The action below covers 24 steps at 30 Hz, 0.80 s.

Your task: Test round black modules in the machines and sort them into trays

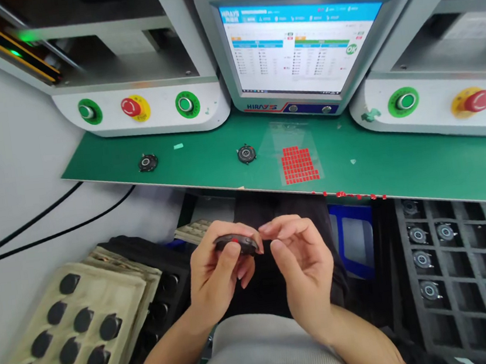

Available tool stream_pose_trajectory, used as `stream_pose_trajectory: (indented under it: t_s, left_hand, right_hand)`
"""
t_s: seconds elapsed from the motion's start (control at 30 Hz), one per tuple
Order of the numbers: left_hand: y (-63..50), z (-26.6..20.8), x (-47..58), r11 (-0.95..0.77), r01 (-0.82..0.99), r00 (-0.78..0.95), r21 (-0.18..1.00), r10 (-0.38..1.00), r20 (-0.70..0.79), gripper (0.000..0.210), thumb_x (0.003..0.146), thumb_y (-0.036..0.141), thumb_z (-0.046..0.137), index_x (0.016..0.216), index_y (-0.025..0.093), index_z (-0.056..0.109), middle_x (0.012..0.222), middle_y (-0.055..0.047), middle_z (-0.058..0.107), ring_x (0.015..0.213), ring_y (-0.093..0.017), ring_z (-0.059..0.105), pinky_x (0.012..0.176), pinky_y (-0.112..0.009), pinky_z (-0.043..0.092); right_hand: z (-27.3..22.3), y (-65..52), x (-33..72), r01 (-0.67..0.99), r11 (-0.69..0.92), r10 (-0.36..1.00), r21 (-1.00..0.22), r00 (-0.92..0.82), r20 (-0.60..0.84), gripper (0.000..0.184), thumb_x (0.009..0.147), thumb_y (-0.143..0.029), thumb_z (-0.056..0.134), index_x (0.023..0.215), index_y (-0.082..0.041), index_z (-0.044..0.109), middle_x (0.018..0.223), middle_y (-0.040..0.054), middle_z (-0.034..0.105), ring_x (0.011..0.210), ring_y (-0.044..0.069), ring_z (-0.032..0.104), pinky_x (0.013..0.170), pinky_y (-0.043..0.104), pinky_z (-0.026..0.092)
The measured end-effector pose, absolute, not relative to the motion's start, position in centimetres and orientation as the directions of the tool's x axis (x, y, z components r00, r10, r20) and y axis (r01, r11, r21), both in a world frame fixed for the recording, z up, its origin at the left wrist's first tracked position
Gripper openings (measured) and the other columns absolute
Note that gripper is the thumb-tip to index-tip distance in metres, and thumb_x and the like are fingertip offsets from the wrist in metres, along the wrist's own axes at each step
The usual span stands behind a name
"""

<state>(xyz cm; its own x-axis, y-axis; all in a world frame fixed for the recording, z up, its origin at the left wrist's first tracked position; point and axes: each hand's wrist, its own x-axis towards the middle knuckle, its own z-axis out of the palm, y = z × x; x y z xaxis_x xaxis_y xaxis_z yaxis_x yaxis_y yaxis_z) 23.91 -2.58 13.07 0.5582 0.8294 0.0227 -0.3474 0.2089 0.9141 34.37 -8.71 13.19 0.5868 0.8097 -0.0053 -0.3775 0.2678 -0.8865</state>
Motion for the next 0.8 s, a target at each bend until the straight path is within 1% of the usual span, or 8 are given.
stream_pose_trajectory:
  t_s: [0.1,0.17,0.27,0.37,0.47,0.53,0.7,0.8]
  left_hand:
    - [-3.0,12.8,23.6,0.108,-0.289,0.563,0.951,0.823,0.077,0.016,0.099,0.031,0.051,0.107,0.021,0.061,0.077,0.001,0.060,0.049,-0.003,0.047,0.044,-0.011,0.041]
    - [-3.1,12.7,23.5,0.086,-0.242,0.593,0.966,0.802,0.077,0.018,0.099,0.032,0.052,0.109,0.021,0.061,0.075,0.002,0.056,0.050,-0.004,0.049,0.044,-0.013,0.042]
    - [-3.0,12.9,23.6,0.008,-0.192,0.598,0.981,0.794,0.111,0.016,0.099,0.029,0.051,0.108,0.020,0.060,0.071,0.004,0.053,0.048,-0.004,0.047,0.044,-0.014,0.040]
    - [-2.8,13.2,23.7,-0.169,-0.143,0.568,0.975,0.793,0.221,0.013,0.099,0.024,0.050,0.106,0.020,0.060,0.073,0.003,0.058,0.051,-0.005,0.050,0.050,-0.016,0.042]
    - [-2.6,13.2,23.8,-0.340,-0.075,0.561,0.937,0.763,0.322,0.014,0.098,0.023,0.049,0.107,0.019,0.060,0.089,-0.003,0.068,0.072,-0.010,0.064,0.064,-0.020,0.050]
    - [-2.4,13.2,23.9,-0.425,-0.043,0.575,0.904,0.730,0.370,0.016,0.098,0.021,0.047,0.110,0.018,0.058,0.096,-0.005,0.070,0.085,-0.012,0.068,0.072,-0.021,0.053]
    - [-2.0,13.6,23.9,-0.630,0.032,0.588,0.776,0.639,0.495,0.017,0.100,0.023,0.042,0.110,0.017,0.055,0.092,-0.005,0.072,0.083,-0.012,0.069,0.078,-0.021,0.054]
    - [-1.8,14.0,23.9,-0.683,0.067,0.596,0.727,0.612,0.520,0.019,0.102,0.024,0.038,0.109,0.017,0.055,0.091,-0.005,0.073,0.083,-0.012,0.070,0.081,-0.021,0.055]
  right_hand:
    - [13.6,-8.5,33.8,-0.382,0.244,0.837,-0.891,0.546,-0.005,0.013,0.092,-0.020,0.063,0.101,-0.026,0.069,0.107,0.0036,0.070,0.107,0.018,0.067,0.092,0.031,0.056]
    - [13.8,-8.3,33.6,-0.422,0.193,0.876,-0.886,0.480,-0.038,0.018,0.092,-0.025,0.063,0.108,-0.026,0.070,0.112,0.0049,0.071,0.112,0.019,0.065,0.090,0.031,0.057]
    - [14.1,-8.1,33.4,-0.470,0.125,0.908,-0.874,0.410,-0.091,0.021,0.092,-0.028,0.063,0.111,-0.026,0.071,0.116,0.0053,0.071,0.111,0.019,0.066,0.085,0.028,0.059]
    - [14.2,-8.1,33.2,-0.502,0.102,0.915,-0.859,0.387,-0.117,0.020,0.092,-0.027,0.061,0.110,-0.026,0.070,0.118,0.0043,0.071,0.108,0.017,0.066,0.086,0.028,0.058]
    - [14.3,-8.0,33.1,-0.519,0.128,0.913,-0.845,0.395,-0.105,0.020,0.090,-0.023,0.060,0.107,-0.026,0.071,0.114,0.0027,0.071,0.111,0.017,0.065,0.093,0.028,0.055]
    - [14.3,-7.8,32.9,-0.539,0.161,0.907,-0.827,0.410,-0.091,0.020,0.088,-0.020,0.060,0.103,-0.025,0.071,0.110,0.0013,0.071,0.109,0.017,0.066,0.096,0.028,0.053]
    - [14.3,-7.1,32.2,-0.602,0.243,0.875,-0.761,0.475,-0.096,0.023,0.082,-0.014,0.056,0.093,-0.023,0.074,0.100,-0.0014,0.072,0.100,0.014,0.070,0.094,0.025,0.054]
    - [14.5,-7.0,31.9,-0.613,0.277,0.866,-0.740,0.494,-0.085,0.022,0.083,-0.015,0.056,0.092,-0.023,0.074,0.097,-0.0017,0.072,0.098,0.013,0.071,0.097,0.025,0.053]
